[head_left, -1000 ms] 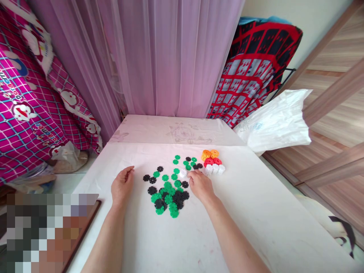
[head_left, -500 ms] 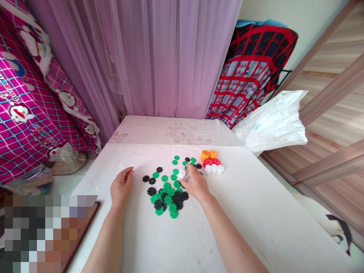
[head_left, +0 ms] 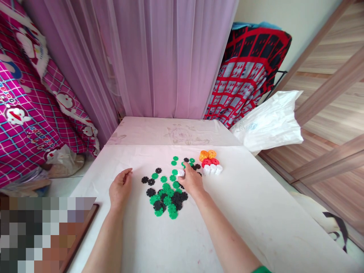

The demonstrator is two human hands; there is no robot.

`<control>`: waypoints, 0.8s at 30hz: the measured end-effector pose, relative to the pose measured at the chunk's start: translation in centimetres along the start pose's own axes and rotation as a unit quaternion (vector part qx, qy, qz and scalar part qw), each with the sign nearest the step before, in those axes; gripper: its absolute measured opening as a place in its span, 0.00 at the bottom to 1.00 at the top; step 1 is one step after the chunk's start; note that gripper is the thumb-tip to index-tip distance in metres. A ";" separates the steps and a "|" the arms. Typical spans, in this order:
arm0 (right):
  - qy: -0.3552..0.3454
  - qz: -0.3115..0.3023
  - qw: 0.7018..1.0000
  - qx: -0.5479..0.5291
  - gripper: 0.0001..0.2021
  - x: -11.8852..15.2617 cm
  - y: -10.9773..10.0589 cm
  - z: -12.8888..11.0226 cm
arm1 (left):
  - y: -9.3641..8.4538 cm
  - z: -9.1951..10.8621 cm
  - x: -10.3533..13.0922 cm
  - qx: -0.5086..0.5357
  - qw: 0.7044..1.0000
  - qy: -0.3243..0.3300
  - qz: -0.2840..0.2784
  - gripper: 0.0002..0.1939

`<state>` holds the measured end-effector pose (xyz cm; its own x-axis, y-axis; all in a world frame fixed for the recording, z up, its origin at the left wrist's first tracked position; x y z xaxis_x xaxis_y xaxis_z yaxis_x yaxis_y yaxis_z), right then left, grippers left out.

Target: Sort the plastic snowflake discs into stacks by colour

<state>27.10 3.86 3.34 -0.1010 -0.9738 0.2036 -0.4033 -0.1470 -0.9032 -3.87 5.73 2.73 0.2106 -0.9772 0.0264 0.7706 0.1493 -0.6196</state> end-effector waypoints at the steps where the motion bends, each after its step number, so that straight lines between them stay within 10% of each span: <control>1: 0.000 0.004 1.000 -0.004 0.30 0.1 0.0 0.1 | 0.0 0.0 0.0 -0.001 1.000 -0.001 -0.001 0.16; 9: 0.011 0.034 0.998 -0.044 0.29 2.4 -1.8 2.4 | 0.0 0.0 0.0 -0.006 1.000 -0.006 -0.006 0.16; 24: 0.181 0.096 0.978 -0.044 0.31 5.2 -5.6 15.9 | -0.4 0.4 -0.1 -0.030 0.999 -0.022 -0.009 0.16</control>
<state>43.31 -3.13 3.42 -0.4907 -0.8550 0.1681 -0.4204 0.0633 -0.9051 -3.98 5.86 3.33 0.2249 -0.9717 0.0717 0.7367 0.1215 -0.6653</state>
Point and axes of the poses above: each hand's wrist, its own x-axis away from the middle knuckle, its own y-axis out of the palm, z = x × y, the point moved 7 cm from there along -x, towards the middle knuckle, and after that the axes turned 13 degrees about -z, right-handed, at the moved point
